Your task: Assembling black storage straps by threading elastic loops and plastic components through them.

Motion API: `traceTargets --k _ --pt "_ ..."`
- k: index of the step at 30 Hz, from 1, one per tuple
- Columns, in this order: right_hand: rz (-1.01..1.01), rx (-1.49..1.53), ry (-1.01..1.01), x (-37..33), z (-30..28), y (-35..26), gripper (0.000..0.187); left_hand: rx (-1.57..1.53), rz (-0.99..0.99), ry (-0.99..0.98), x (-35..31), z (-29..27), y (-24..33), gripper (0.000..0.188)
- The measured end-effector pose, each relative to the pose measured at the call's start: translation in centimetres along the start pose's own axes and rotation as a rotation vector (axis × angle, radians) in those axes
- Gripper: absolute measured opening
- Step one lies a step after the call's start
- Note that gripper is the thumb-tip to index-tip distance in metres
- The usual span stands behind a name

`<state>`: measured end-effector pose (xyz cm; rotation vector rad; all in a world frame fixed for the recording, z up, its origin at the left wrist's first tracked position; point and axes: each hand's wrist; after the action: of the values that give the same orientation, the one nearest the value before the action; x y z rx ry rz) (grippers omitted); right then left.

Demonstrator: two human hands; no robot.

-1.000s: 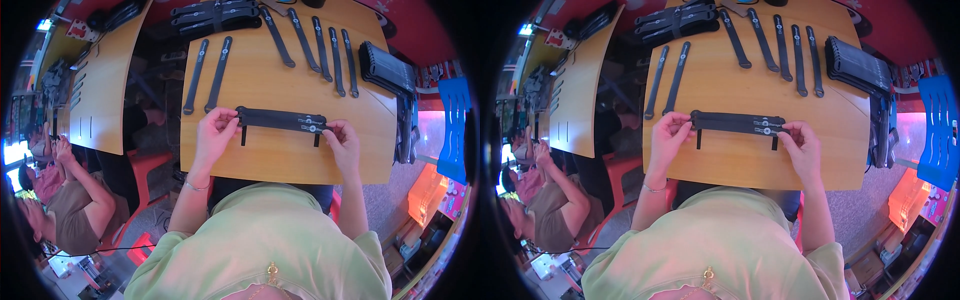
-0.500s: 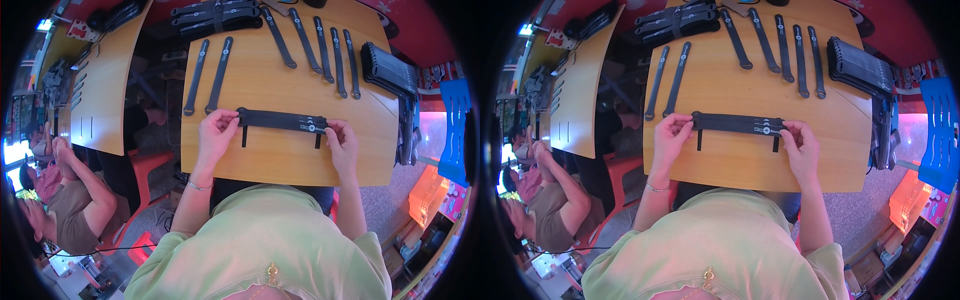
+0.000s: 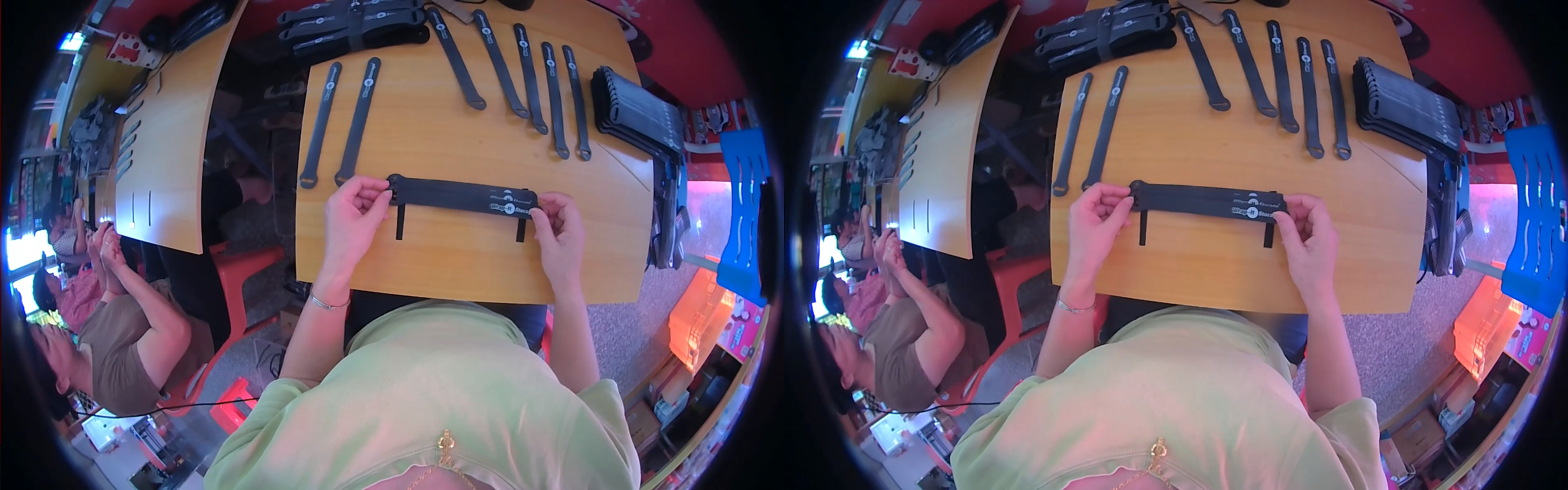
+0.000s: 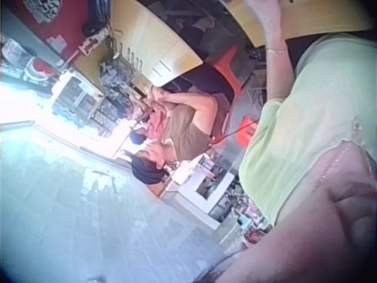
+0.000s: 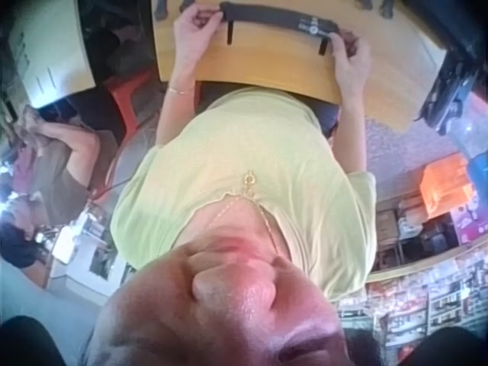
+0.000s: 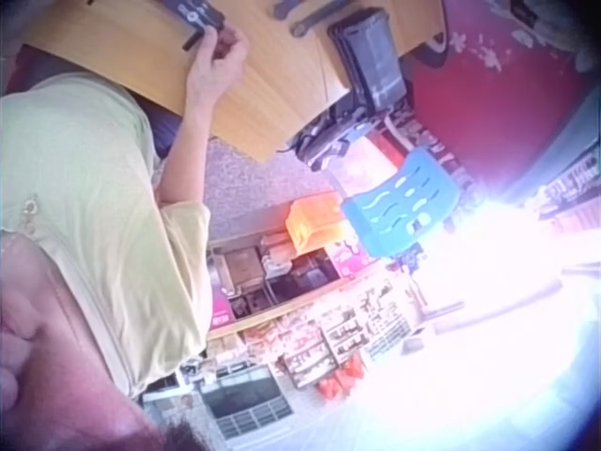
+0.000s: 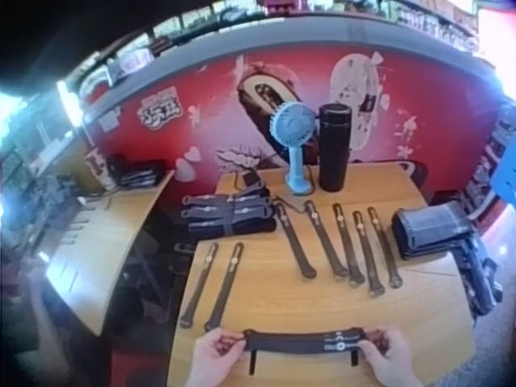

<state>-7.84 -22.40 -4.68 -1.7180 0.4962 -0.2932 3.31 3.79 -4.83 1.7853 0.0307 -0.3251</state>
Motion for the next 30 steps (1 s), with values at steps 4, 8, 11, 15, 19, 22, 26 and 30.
traceTargets --k 4,8,11,15,19,22,26,30 --pt "-0.006 -0.043 0.016 0.0 0.05 -0.14 0.022 0.023 -0.003 0.006 0.1 0.09 0.18 0.01" --pt "-0.011 -0.05 0.028 -0.03 0.14 -0.32 0.021 0.021 -0.018 0.01 0.06 0.03 0.03 0.01" --pt "-0.005 -0.028 0.03 -0.06 0.25 -0.23 0.021 0.036 -0.007 0.011 0.01 -0.01 -0.01 0.01" --pt "-0.001 -0.06 0.041 0.04 0.23 0.12 0.021 0.014 -0.014 0.011 0.06 0.12 -0.06 0.01" --pt "-0.021 -0.073 0.057 -0.11 0.03 0.17 0.016 0.019 -0.007 0.007 -0.02 0.29 0.06 0.009" --pt "-0.027 -0.134 0.066 0.13 0.26 -0.17 0.012 0.02 -0.013 0.009 0.26 0.35 0.06 0.009" --pt "-0.042 -0.196 0.092 0.19 0.68 -0.19 0.011 0.006 -0.021 0.026 0.17 0.36 0.02 0.008" --pt "-0.039 -0.23 0.099 0.06 0.69 -0.47 0.012 0.025 -0.013 0.016 0.15 0.35 0.02 0.008"
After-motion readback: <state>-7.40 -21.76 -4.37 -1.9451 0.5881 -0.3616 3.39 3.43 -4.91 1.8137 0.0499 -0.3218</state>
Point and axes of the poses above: each hand's wrist, its own x-axis towards the middle knuckle, its own z-axis out of the palm, y = z × x, and after that the axes turned 1 degree about y, right-handed
